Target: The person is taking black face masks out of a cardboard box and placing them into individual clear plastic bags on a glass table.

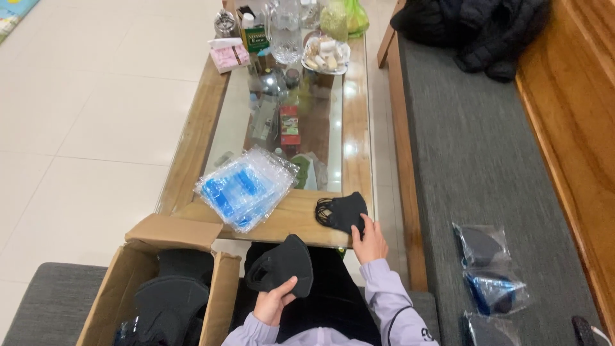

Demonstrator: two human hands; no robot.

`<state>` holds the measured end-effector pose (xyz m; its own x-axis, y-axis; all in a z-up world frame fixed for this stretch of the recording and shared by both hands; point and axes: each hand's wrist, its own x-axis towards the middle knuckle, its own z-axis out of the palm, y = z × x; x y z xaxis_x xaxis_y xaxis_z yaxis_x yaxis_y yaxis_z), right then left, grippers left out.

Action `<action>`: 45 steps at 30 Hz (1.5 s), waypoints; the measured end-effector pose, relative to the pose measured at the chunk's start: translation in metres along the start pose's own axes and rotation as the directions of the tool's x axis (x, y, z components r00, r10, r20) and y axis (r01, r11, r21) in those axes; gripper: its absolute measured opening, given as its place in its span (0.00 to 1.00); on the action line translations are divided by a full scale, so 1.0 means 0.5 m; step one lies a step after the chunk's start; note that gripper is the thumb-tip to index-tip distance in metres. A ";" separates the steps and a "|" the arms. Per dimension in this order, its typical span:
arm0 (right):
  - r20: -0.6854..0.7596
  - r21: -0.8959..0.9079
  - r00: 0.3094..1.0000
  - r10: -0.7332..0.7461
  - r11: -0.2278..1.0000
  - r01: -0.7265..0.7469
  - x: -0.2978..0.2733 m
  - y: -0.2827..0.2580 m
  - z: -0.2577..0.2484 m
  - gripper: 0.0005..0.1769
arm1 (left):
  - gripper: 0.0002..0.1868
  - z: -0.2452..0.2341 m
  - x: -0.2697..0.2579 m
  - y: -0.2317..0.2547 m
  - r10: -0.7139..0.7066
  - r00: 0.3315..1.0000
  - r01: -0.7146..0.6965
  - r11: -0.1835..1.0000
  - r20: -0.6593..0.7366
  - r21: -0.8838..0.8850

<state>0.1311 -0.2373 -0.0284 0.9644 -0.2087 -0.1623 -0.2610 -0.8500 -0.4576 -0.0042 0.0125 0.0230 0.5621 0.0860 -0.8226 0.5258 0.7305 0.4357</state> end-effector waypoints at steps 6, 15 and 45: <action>0.008 -0.032 1.000 0.006 0.999 -0.006 0.001 -0.006 0.004 0.30 | 0.21 0.001 -0.001 0.008 -0.023 1.000 0.022 0.999 0.014 0.039; 0.033 -0.029 0.997 0.066 0.997 -0.065 0.001 -0.015 -0.003 0.29 | 0.20 0.000 -0.002 0.005 -0.034 0.999 0.034 0.999 0.037 0.011; 0.297 0.623 0.910 -0.290 0.781 0.046 -0.181 -0.164 -0.058 0.34 | 0.32 -0.010 0.039 -0.036 0.008 0.991 -0.050 0.950 0.136 0.307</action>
<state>0.0663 -0.1627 0.0494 0.9405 0.2002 -0.2746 -0.1862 -0.3723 -0.9092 -0.0060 0.0042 -0.0028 0.6477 -0.0008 -0.7619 0.6677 0.4822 0.5671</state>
